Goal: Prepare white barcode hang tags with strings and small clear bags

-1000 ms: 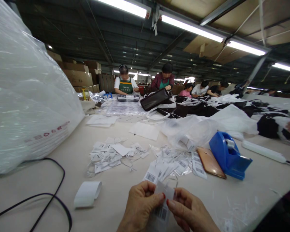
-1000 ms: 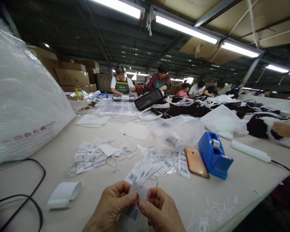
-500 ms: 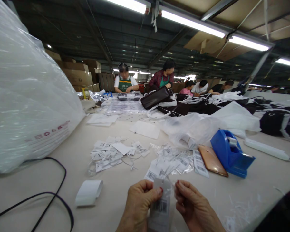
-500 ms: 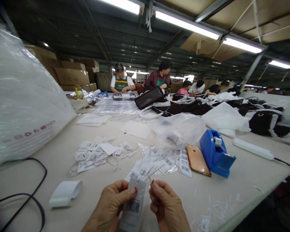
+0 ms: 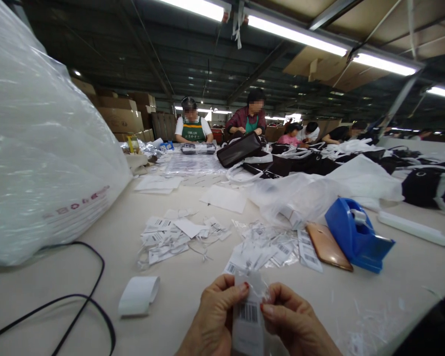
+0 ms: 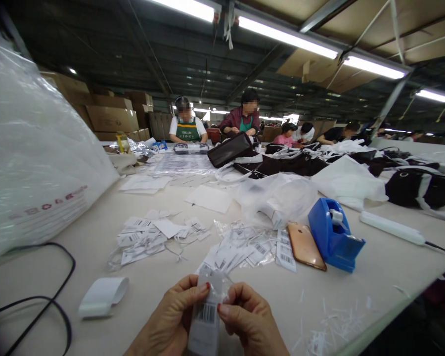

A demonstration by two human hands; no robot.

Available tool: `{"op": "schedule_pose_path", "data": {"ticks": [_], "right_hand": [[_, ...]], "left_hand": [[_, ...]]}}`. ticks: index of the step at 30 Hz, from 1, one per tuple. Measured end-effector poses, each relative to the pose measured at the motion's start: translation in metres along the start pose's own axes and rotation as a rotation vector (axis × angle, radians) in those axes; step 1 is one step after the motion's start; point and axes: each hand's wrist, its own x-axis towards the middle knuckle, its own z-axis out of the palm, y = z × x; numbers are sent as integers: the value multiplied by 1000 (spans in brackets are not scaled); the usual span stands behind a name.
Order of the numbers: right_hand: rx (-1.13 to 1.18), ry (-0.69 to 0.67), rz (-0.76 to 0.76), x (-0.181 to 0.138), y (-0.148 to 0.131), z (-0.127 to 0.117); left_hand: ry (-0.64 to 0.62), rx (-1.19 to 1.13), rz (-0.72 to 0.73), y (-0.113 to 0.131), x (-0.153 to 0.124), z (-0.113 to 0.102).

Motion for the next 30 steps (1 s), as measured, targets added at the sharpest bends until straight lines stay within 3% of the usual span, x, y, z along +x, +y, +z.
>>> {"op": "schedule_pose_path", "data": {"ticks": [4,6,10,12,13,17,21,23,27,30], "right_hand": [[-35,-103,45,-1,-5,-3],[-113,-79,-34,-4,-9,-8],[-670,73,-619,-12,-28,-17],[-996,-49,-817,-16,-43,-17],[-1115,-154,-846,-18,-50,-16],[-1278,-495,-745,-22,-74,-5],[-1145,-597,-559,-26,-82,3],[-1044,-522,-425,-27,-81,3],[-699,-126,-185,-23,-73,-3],[-532,26,-98,-17,-66,-10]], "left_hand": [[-22,33,8,1,0,1],[-16,48,15,1,0,0],[-28,65,-46,0,-1,0],[-91,62,-139,0,-3,-1],[-125,65,-186,0,-4,-1],[-229,132,-295,-3,-7,-5],[-318,189,-375,-4,-8,-8],[-350,237,-379,-1,-8,-7],[-311,257,-234,14,-7,-3],[-328,163,-201,22,-6,-2]]}}
